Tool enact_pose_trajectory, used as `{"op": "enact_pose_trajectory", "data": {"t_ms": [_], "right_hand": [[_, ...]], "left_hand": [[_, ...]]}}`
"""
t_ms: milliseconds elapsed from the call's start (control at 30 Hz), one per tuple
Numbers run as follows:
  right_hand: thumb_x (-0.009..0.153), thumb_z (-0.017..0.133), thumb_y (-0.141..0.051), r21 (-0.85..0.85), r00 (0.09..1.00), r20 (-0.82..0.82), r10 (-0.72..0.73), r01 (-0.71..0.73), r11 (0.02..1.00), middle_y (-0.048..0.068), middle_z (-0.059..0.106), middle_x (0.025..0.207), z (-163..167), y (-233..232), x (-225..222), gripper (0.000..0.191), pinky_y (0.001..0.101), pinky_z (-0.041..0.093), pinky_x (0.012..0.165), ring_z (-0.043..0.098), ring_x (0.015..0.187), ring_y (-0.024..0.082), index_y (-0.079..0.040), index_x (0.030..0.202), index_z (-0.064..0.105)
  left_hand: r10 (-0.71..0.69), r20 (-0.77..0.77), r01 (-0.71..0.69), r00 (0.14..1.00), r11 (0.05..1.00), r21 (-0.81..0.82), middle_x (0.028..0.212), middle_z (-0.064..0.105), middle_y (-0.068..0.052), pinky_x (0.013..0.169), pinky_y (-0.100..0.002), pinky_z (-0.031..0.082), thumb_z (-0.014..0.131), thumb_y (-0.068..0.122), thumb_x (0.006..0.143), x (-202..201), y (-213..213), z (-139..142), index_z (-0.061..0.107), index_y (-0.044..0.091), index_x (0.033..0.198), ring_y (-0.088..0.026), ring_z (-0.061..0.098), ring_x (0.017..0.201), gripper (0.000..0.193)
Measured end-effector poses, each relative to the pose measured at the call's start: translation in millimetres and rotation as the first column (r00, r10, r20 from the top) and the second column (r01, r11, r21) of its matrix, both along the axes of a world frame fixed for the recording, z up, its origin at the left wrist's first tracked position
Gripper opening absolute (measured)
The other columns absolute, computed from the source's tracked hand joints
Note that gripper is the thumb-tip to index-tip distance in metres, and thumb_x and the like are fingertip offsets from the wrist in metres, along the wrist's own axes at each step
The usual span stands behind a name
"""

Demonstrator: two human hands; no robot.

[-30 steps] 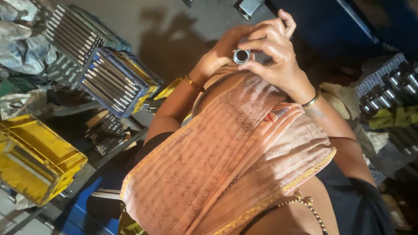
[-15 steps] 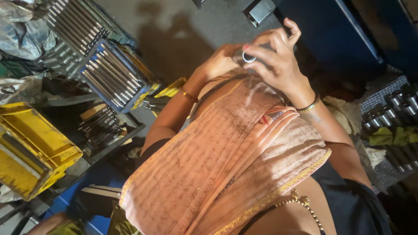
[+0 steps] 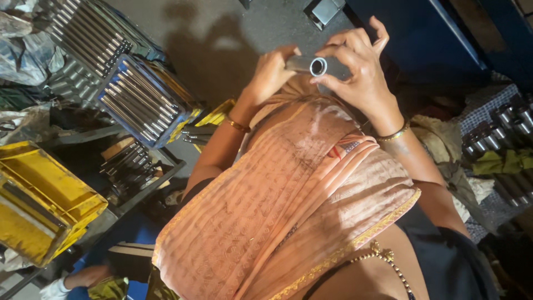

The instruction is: The person wipes a metal surface with a cloth, then picks up a metal rod and wipes it with the cloth. The person places the cleaned rod into a metal tray and repeats the process with another rod.

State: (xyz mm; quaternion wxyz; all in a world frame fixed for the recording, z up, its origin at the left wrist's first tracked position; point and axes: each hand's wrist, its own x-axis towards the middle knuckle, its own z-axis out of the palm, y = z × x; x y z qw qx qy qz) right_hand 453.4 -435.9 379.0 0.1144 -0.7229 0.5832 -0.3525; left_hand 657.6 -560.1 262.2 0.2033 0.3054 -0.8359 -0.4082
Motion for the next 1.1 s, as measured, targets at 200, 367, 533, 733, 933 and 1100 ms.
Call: {"op": "enact_pose_trajectory", "data": {"t_ms": [200, 367, 533, 733, 933, 1100], "right_hand": [[0.084, 0.095, -0.036, -0.032, 0.994, 0.106, -0.037, 0.041, 0.999, 0.005, 0.066, 0.112, -16.2, 0.4, 10.9, 0.042, 0.0532, 0.019, 0.125, 0.062, 0.120, 0.024, -0.011, 0.112, 0.078], [0.081, 0.096, -0.030, -0.004, 0.981, 0.188, -0.040, 0.041, 0.999, 0.006, 0.067, 0.111, -30.1, -2.7, 15.3, 0.042, 0.0533, 0.019, 0.123, 0.063, 0.119, 0.025, -0.009, 0.111, 0.076], [0.082, 0.095, -0.028, 0.041, 0.967, 0.246, -0.066, 0.058, 0.997, 0.007, 0.068, 0.116, -44.2, -7.4, 11.4, 0.041, 0.0518, 0.022, 0.124, 0.063, 0.119, 0.025, -0.009, 0.112, 0.075], [0.083, 0.094, -0.032, 0.095, 0.961, 0.261, -0.093, 0.070, 0.993, 0.007, 0.068, 0.113, -54.5, -10.7, 6.1, 0.040, 0.0509, 0.023, 0.124, 0.063, 0.117, 0.025, -0.008, 0.109, 0.075], [0.084, 0.093, -0.035, 0.067, 0.968, 0.232, -0.096, 0.083, 0.994, 0.006, 0.070, 0.112, -56.2, -18.9, -1.9, 0.040, 0.0499, 0.024, 0.121, 0.064, 0.115, 0.024, -0.008, 0.106, 0.075], [0.096, 0.087, -0.024, 0.083, 0.969, 0.221, -0.106, 0.090, 0.992, 0.002, 0.072, 0.106, -52.7, -28.4, -12.3, 0.018, 0.0466, 0.026, 0.122, 0.066, 0.109, 0.021, -0.012, 0.092, 0.073]], "left_hand": [[0.051, 0.032, -0.034, 0.998, 0.917, -0.397, 0.090, 0.068, -0.005, 0.070, -0.044, 0.054, 0.072, 0.008, 0.082, 14.5, -22.6, 12.4, 0.062, 0.013, 0.095, -0.031, 0.067, 0.089, 0.017], [0.029, 0.059, 0.007, 0.998, 0.849, -0.529, 0.088, 0.064, -0.004, 0.075, -0.042, 0.052, 0.072, 0.010, 0.081, 30.4, -39.4, 29.7, 0.057, 0.012, 0.092, -0.029, 0.063, 0.088, 0.018], [0.039, 0.174, 0.064, 0.984, 0.835, -0.547, 0.086, 0.064, -0.005, 0.074, -0.045, 0.052, 0.074, 0.013, 0.080, 38.9, -48.9, 32.5, 0.058, 0.012, 0.091, -0.031, 0.064, 0.087, 0.020], [-0.016, 0.340, 0.156, 0.940, 0.909, -0.387, 0.085, 0.070, -0.009, 0.065, -0.050, 0.050, 0.081, 0.032, 0.084, 40.8, -48.2, 14.2, 0.065, 0.014, 0.097, -0.036, 0.068, 0.086, 0.028], [-0.027, 0.333, 0.118, 0.942, 0.959, -0.258, 0.088, 0.074, -0.013, 0.067, -0.052, 0.051, 0.083, 0.043, 0.081, 32.9, -41.9, 0.5, 0.069, 0.016, 0.113, -0.037, 0.069, 0.085, 0.045], [0.034, 0.223, -0.028, 0.974, 0.999, -0.031, 0.090, 0.073, -0.016, 0.070, -0.048, 0.052, 0.085, 0.042, 0.084, 21.9, -44.2, -17.0, 0.068, 0.012, 0.115, -0.036, 0.070, 0.083, 0.046]]}}
